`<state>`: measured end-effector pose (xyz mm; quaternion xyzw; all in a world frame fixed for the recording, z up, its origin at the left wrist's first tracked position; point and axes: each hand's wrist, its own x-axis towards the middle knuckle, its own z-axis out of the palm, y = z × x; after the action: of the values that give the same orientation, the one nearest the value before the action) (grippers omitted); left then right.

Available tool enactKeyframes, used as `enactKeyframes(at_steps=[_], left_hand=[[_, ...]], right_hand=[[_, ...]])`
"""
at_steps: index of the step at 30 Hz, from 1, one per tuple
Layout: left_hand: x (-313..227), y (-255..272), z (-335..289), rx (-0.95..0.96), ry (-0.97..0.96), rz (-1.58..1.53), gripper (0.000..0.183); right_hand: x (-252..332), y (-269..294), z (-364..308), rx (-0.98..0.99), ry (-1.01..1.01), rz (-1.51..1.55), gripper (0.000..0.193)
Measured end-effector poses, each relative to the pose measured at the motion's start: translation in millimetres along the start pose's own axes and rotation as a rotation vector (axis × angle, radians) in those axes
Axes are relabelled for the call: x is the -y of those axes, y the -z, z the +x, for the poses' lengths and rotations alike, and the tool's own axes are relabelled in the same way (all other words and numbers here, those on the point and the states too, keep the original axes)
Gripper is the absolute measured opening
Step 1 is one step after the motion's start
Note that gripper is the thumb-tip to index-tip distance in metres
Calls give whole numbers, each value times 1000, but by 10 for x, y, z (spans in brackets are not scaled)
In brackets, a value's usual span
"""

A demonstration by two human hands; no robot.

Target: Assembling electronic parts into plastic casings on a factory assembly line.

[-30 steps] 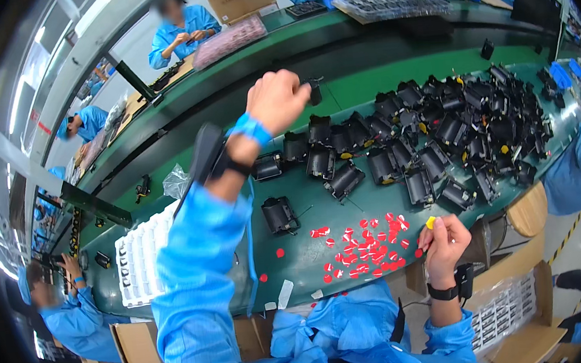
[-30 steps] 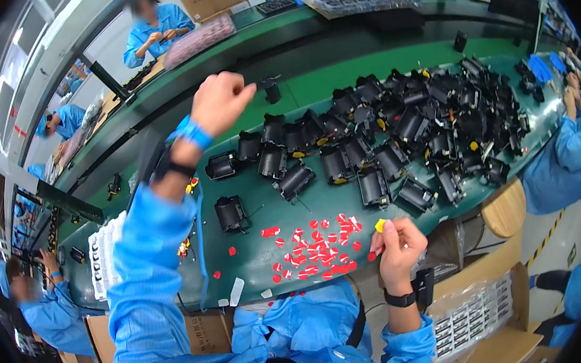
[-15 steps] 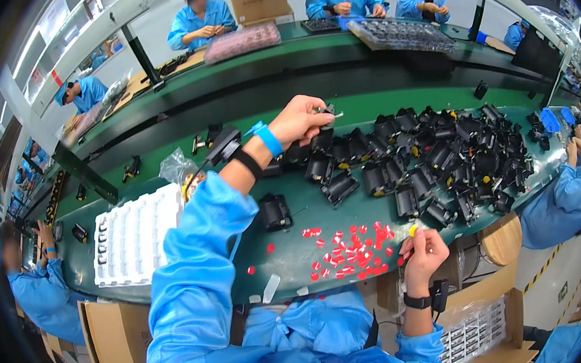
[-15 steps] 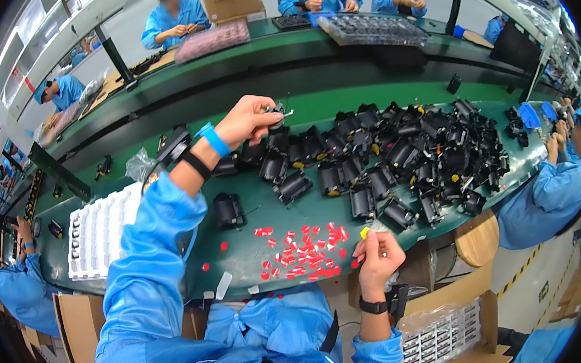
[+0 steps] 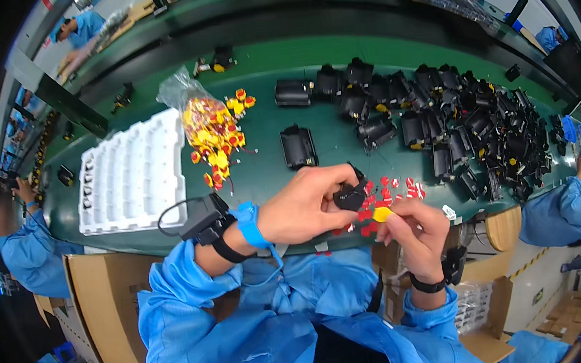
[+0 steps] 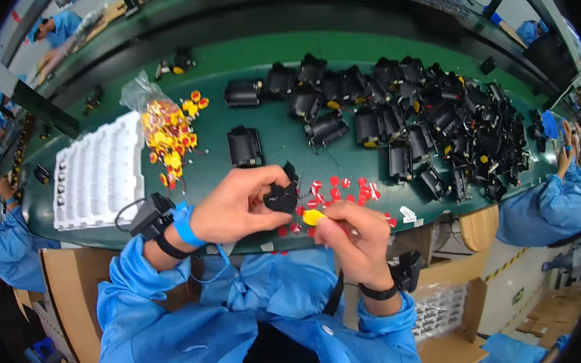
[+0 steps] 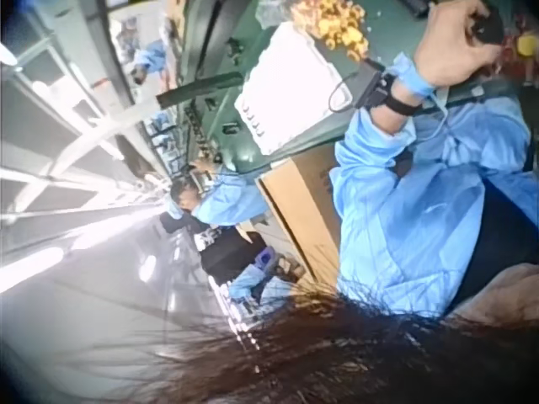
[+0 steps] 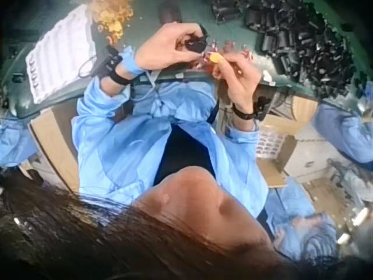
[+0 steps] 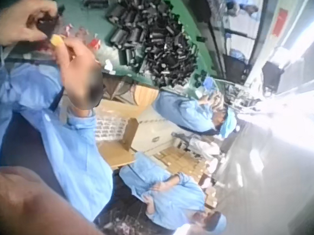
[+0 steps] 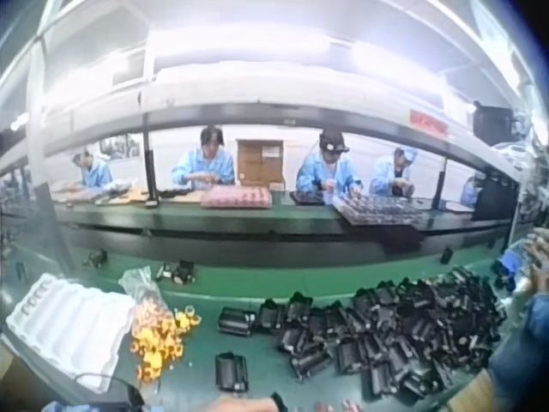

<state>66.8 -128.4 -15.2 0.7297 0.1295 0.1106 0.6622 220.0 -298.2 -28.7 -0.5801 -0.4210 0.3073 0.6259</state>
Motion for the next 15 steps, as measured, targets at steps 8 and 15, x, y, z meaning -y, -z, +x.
enactKeyframes(at_steps=[8,15], left_hand=[[137,202,2,110,-159,209,26],[266,237,-10,122,-148,-2,24]], right_hand=[[-91,-212,292,169,73,-311,6],[-52,-292,310,147,259,-468,7]])
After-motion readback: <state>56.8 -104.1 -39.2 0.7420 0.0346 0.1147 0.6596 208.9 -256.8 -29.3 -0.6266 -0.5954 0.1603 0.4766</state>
